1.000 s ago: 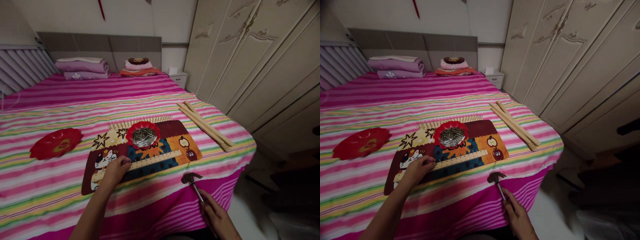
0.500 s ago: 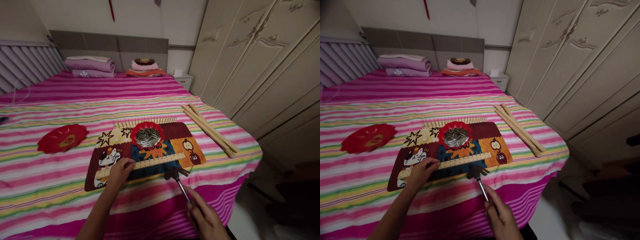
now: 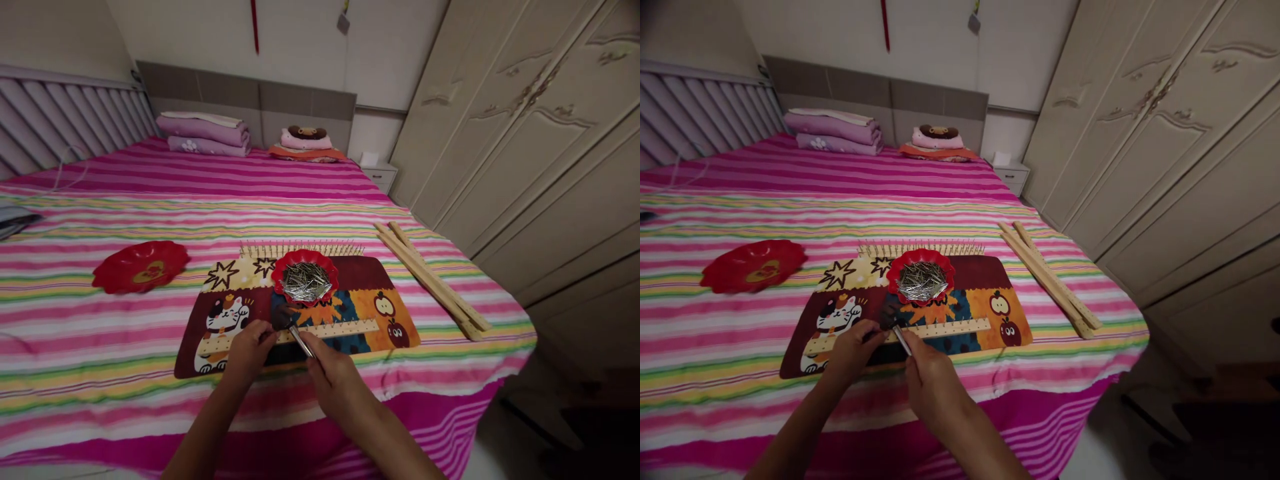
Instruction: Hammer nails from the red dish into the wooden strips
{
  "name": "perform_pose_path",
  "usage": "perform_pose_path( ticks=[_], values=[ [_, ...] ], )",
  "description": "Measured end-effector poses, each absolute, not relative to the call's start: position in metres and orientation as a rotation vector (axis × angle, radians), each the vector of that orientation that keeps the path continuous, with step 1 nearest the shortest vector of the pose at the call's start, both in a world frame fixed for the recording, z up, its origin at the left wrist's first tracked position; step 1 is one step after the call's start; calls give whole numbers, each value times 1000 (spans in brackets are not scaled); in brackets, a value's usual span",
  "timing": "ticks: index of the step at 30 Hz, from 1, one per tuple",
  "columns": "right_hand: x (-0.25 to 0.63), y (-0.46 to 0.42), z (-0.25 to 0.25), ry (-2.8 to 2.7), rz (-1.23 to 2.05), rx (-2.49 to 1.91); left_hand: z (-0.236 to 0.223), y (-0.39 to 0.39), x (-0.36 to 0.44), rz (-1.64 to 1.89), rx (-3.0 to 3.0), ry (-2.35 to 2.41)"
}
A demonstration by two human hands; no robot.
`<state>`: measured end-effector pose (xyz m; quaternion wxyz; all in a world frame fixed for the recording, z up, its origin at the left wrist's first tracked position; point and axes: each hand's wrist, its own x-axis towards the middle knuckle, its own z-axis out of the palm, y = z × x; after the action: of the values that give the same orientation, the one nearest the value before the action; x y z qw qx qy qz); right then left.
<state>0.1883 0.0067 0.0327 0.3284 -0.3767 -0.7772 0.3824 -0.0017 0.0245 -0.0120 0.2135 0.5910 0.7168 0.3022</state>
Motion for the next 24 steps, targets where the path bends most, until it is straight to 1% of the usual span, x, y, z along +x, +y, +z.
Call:
perform_pose_path(
  ticks=[4,8,12,15,18,19,24],
  values=[
    [188,6,35,-2082,944,-994,-16,25,-2,854,1632,1962],
    [187,5,33,-2149,931,-1014,-16,26,-3,779,1668,2034],
    [198,-4,36,-2041,1005,-977,-14,26,-2,773,1672,2024],
    [224,-17,33,-1903,1090,-1043,-13,26,-2,766,1646,1984],
    [262,-35,16,-1821,1149,-1219,-9,26,-6,729,1632,1959],
    [275,-42,7,-1749,1124,-1295,-6,27,-9,724,1627,1950],
    [328,-74,-50,-1342,1101,-1588,12,45,-13,782,1584,2045]
  ],
)
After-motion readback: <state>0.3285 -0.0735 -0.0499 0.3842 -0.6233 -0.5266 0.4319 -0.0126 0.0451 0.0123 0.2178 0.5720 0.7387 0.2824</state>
